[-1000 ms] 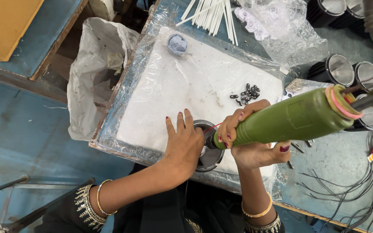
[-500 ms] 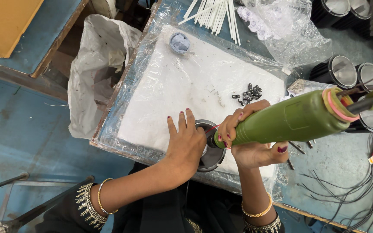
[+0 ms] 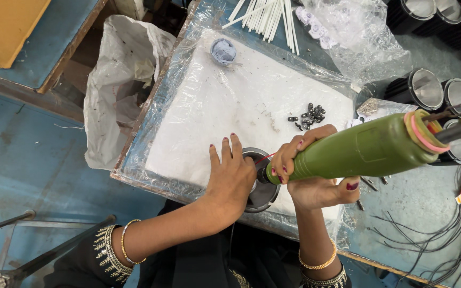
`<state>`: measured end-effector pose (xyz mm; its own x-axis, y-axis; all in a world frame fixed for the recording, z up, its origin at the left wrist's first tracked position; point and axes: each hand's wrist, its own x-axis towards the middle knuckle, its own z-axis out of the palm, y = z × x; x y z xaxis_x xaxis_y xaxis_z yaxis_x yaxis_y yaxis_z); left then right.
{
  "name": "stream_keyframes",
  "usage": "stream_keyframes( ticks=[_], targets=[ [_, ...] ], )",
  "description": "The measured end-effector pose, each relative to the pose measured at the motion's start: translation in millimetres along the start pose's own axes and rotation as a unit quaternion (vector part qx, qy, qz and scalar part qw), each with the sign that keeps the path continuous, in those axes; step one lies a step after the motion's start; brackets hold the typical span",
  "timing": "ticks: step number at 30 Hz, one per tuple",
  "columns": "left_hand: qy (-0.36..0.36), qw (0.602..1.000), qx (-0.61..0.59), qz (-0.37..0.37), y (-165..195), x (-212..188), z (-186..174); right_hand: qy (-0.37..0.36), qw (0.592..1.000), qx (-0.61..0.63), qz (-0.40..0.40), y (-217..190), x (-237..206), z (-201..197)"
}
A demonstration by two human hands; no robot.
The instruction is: The person assembles LED light units by inserting wires into a black housing, securing them with a hot glue gun, and inserting a white plastic rod. The person repeats this process for multiple units on a workbench.
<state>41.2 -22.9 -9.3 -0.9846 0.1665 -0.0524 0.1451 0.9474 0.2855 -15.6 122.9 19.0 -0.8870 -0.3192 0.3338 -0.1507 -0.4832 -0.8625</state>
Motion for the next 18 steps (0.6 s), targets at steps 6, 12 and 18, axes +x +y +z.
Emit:
stream_keyframes(
  ticks=[6, 12, 18],
  targets=[
    [0.020, 1.000, -0.009, 0.002, -5.7, -1.4, 5.4, -0.006, 1.000, -0.001, -0.008, 9.7, 0.4, 4.0],
    [-0.009, 0.999, -0.029, 0.023, -6.4, -1.2, 7.6, 0.004, 1.000, 0.011, -0.014, 6.9, -3.8, -1.8],
    [-0.003, 0.999, -0.023, 0.022, -4.3, -0.6, 6.7, 0.009, 1.000, 0.004, -0.022, 1.7, 2.1, -8.3]
  ],
)
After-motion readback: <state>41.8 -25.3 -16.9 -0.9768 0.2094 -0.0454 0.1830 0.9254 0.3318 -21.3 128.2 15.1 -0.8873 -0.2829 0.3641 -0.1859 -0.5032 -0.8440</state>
